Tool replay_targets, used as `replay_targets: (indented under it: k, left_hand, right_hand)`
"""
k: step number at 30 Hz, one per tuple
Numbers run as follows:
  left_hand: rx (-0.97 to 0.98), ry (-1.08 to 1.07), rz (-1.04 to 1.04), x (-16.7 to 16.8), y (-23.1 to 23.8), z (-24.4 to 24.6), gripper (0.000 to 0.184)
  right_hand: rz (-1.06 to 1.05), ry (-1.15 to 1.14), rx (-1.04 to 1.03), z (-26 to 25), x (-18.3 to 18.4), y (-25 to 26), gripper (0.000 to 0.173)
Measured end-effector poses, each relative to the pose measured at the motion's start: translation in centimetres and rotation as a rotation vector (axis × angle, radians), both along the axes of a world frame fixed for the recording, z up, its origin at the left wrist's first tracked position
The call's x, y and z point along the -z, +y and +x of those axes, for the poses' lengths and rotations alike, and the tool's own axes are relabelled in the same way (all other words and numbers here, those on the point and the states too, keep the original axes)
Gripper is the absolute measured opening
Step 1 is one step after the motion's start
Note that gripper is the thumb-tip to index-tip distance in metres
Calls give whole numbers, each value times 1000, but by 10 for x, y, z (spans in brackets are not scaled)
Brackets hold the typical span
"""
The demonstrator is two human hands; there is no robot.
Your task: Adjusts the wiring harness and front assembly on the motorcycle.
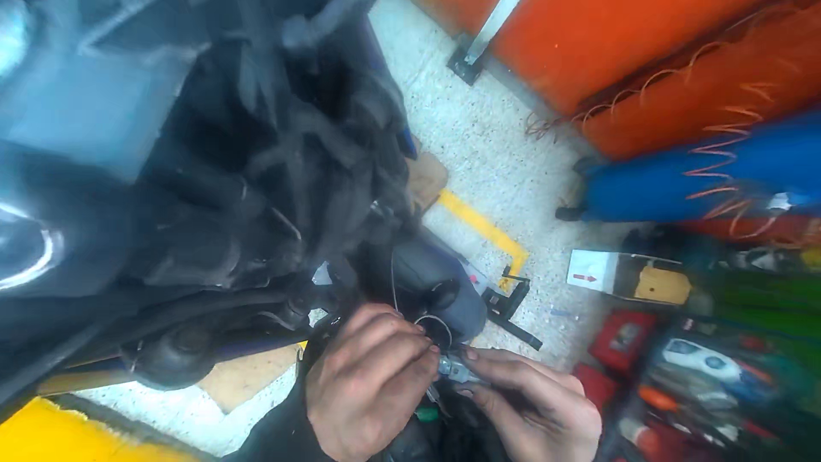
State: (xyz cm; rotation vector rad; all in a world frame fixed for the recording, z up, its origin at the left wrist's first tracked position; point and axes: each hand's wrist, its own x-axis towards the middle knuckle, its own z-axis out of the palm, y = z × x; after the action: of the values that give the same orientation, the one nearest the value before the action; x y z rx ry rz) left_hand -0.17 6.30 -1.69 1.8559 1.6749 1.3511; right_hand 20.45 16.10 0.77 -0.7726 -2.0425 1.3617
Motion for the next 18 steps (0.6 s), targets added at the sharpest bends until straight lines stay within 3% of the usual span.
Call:
replay_targets:
  k: [18]
  left_hand:
    - [67,-77,-21,1,3,-3,9]
  right_hand:
    - [-61,20,-68,-4,9,3,26]
